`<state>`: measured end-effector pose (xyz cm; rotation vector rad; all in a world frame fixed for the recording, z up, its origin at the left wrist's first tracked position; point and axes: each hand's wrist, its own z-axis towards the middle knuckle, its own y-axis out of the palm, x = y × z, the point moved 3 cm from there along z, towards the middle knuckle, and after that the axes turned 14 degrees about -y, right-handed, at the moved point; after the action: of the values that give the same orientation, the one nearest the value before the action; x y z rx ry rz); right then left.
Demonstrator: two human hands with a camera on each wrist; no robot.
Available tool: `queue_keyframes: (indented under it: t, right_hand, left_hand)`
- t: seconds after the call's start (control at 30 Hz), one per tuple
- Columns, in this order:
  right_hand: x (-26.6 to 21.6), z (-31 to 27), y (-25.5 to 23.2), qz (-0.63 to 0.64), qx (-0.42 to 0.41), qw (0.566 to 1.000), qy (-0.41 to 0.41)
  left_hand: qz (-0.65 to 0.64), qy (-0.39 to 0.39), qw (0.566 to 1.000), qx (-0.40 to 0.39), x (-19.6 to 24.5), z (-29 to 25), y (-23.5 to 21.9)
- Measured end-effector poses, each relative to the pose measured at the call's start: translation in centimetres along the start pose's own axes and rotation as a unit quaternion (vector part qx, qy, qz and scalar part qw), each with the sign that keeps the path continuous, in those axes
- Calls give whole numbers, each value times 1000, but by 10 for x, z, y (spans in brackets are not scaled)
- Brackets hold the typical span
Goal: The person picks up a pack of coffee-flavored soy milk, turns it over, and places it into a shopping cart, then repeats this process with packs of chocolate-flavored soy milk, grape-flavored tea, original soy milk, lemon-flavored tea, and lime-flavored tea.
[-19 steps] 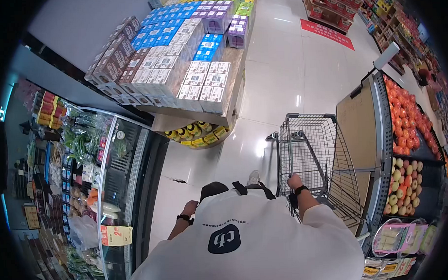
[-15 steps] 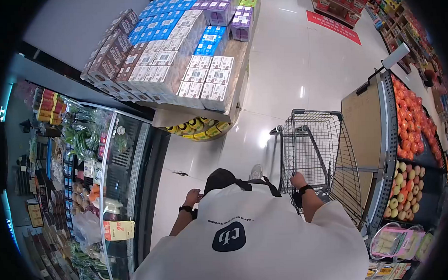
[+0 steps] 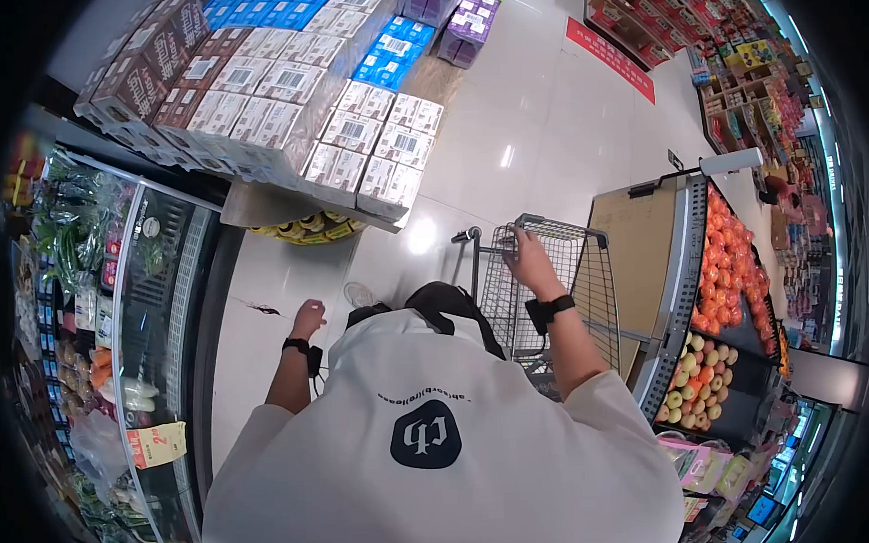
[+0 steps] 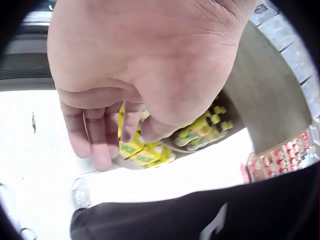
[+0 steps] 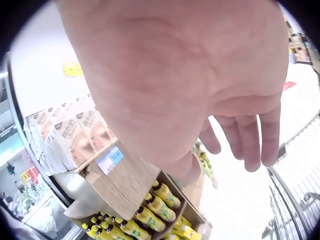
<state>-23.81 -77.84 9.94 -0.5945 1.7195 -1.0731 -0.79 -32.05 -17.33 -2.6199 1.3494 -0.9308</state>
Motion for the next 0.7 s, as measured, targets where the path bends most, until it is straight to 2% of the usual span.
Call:
queue_keyframes:
  t: [0.03,0.1,0.17,0.2,0.27,0.3,0.33,0.37,0.43,0.57,0.6,0.67,0.7]
  right_hand:
    - [-22,25,-22,2,23,999,-24]
    - [-51,77,-51,33,68,994,-79]
    - [-72,123,-70,36,87,986,-140]
    - [-75,145,-75,40,82,984,-151]
    - [-82,186,-79,55,60,972,-219]
    - [-85,204,-80,67,39,969,-234]
    - [-85,217,-78,71,34,965,-249]
    - [-86,241,-73,91,-3,950,-298]
    - [-92,258,-62,157,-69,927,-333]
    - [-102,254,-58,200,-76,926,-311]
    - [-105,248,-62,177,-67,933,-306]
    - [-108,235,-63,161,-69,937,-303]
    - [-109,228,-63,163,-65,926,-333]
  left_hand:
    - [1,25,999,23,51,-22,-5]
    - [76,181,975,100,92,-3,-10]
    - [44,180,977,104,175,-70,-23]
    - [39,175,977,115,203,-98,-28]
    - [-4,167,985,28,248,-142,-27]
    - [-11,164,985,42,266,-165,-24]
    - [-1,227,972,65,285,-192,-18]
    - [7,283,953,105,303,-212,-8]
    - [-5,281,950,134,307,-210,15]
    - [-31,250,948,192,320,-216,47]
    - [-34,239,949,201,321,-216,53]
    - [-40,261,932,250,323,-217,59]
    - [-72,269,921,271,322,-216,61]
